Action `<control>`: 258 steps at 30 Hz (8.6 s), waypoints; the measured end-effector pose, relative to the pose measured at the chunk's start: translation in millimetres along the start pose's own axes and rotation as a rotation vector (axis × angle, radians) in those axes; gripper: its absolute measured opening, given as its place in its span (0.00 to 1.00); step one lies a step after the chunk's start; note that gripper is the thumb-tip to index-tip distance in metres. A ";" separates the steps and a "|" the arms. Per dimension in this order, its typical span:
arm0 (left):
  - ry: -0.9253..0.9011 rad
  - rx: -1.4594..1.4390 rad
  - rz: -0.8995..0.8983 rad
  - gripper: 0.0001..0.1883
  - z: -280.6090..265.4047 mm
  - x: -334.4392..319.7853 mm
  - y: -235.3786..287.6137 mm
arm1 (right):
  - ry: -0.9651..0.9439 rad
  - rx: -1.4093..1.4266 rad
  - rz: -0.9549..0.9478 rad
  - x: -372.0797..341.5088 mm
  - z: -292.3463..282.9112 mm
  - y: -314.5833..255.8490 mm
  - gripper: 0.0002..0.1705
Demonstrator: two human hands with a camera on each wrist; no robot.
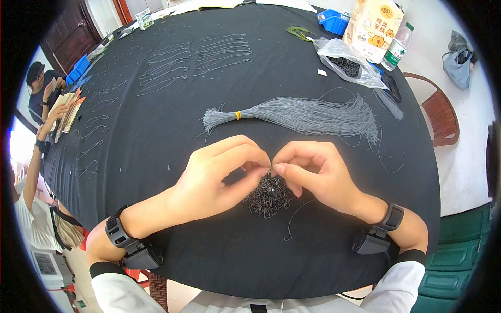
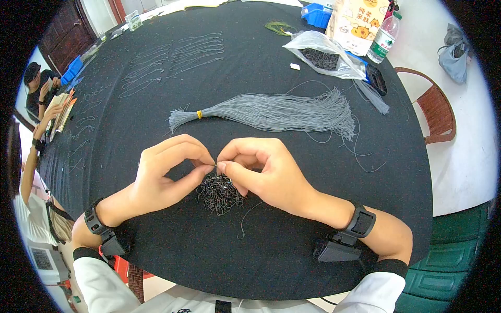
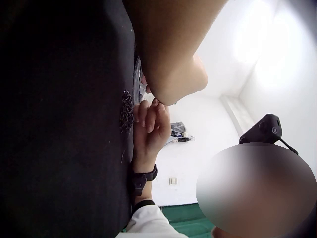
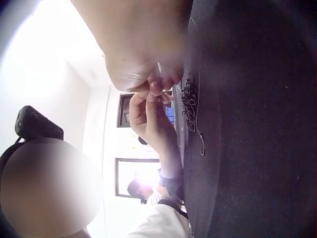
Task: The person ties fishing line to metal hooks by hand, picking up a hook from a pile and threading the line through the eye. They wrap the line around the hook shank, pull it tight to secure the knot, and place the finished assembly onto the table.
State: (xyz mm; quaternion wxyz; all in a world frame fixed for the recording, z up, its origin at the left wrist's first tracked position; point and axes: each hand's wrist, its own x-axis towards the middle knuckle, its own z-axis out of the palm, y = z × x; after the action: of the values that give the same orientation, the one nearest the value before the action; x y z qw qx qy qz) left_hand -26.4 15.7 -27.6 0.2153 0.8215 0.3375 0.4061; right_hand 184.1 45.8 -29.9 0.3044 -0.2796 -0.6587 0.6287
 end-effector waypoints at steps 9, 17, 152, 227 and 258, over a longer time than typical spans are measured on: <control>-0.023 -0.094 -0.088 0.07 0.1 -1.0 -1.8 | 0.003 0.039 0.004 0.6 -1.0 2.7 0.06; -0.014 -0.046 -0.080 0.06 0.9 -0.3 -0.5 | 0.010 -0.019 -0.011 0.7 -0.2 1.8 0.06; 0.166 -0.810 -0.504 0.08 -21.3 9.2 37.0 | 0.007 -0.803 -0.449 -10.5 16.9 -63.0 0.15; 0.052 -0.614 -0.559 0.06 -20.4 8.1 41.0 | 0.005 -0.089 -0.005 -4.5 3.9 -60.9 0.12; -0.016 -0.444 -0.696 0.04 -16.0 6.6 40.5 | 0.162 -0.824 -0.413 -5.8 13.0 -33.9 0.04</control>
State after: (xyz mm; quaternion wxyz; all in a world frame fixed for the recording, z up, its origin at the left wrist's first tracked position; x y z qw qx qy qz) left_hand -21.1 -5.8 10.4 0.5143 0.5951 0.4977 0.3655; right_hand 178.6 31.1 3.3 0.3371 -0.2885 -0.8695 0.2173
